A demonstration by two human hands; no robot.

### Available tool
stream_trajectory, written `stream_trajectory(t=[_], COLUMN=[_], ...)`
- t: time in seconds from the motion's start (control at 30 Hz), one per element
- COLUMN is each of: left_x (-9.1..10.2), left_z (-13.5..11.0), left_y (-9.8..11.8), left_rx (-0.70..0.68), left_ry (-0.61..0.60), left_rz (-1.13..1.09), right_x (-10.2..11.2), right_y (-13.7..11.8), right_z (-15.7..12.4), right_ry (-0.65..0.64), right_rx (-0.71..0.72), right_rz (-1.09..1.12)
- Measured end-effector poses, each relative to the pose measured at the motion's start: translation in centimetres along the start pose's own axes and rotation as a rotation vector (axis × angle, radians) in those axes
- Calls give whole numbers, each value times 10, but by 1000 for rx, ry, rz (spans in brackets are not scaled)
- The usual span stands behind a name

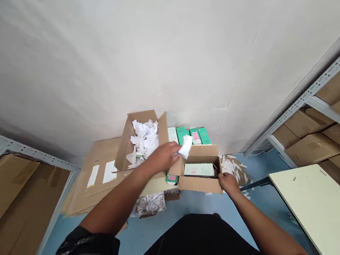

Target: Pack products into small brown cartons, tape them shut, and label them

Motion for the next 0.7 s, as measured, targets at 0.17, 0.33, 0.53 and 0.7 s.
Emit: stream_trajectory(t=[0.17,0.33,0.53,0.7], left_x=[-121,-170,-132,-105], left_z=[28,41,18,-20], left_y=[-6,-34,-37,-69], left_rx=[-43,41,-108,-46], left_ry=[-235,-284,57,459], left_rz=[87,150,-35,-151], right_x=[2,4,4,6], right_y=[4,11,28,53], right_z=[-6,-16,-29,-38], right_ry=[-9,-10,-13,44], right_rx=[-16,-56,-115,-163], right_rz=[13,33,91,97])
Point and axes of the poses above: each hand's wrist, its own z-axis towards the middle knuckle, its own x-axis out of the back of the hand, y = z × x, the point moved 7 cm from there along z, towards the middle knuckle, and after that the axes turned 13 degrees about -z, right-handed, at the moved point
